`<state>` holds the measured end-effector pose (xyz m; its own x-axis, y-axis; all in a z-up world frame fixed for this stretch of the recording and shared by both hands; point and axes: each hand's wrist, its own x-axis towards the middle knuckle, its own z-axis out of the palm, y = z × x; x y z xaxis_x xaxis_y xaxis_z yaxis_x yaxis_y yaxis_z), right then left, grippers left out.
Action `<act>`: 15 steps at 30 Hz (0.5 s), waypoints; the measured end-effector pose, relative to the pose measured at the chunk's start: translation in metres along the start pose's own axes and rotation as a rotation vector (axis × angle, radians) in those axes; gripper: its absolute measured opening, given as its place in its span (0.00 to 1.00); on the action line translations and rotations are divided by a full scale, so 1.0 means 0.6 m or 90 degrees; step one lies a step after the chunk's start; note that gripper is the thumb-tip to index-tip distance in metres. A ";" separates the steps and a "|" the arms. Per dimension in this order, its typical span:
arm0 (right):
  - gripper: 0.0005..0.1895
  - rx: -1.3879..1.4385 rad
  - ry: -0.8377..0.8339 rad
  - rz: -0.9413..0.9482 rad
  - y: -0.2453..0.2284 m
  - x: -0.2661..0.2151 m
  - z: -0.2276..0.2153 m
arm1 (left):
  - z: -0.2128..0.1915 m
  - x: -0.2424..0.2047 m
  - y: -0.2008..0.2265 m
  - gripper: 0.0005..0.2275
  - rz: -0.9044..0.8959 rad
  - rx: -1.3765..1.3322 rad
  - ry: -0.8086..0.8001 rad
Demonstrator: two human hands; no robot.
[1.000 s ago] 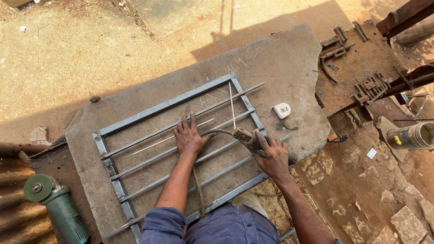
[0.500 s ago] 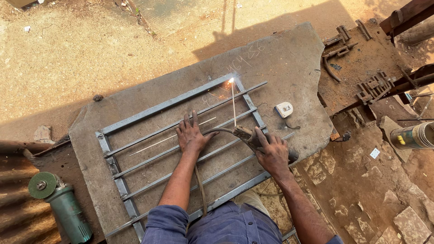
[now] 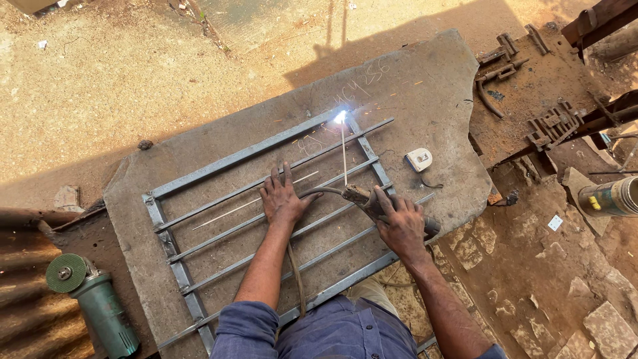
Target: The person welds the bars of a small metal frame using a handheld welding electrode holder, applying sparks to various joints.
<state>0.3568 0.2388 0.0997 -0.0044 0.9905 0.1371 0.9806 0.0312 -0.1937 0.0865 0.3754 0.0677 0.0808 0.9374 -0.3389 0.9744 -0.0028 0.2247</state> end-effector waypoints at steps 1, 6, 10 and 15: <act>0.50 0.001 0.005 -0.001 0.000 -0.001 0.000 | -0.001 -0.001 0.001 0.63 -0.003 -0.003 -0.003; 0.50 0.000 0.008 -0.001 0.001 -0.001 0.006 | -0.007 -0.008 0.003 0.62 -0.003 -0.006 -0.005; 0.50 0.002 0.010 0.002 0.001 -0.003 0.012 | -0.005 -0.004 0.002 0.62 0.000 -0.001 -0.006; 0.51 0.000 0.007 0.001 0.007 -0.003 0.022 | 0.003 0.001 0.000 0.62 -0.002 0.013 -0.028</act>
<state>0.3581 0.2390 0.0856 -0.0003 0.9891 0.1473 0.9807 0.0291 -0.1932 0.0867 0.3752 0.0659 0.0862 0.9211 -0.3797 0.9788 -0.0071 0.2049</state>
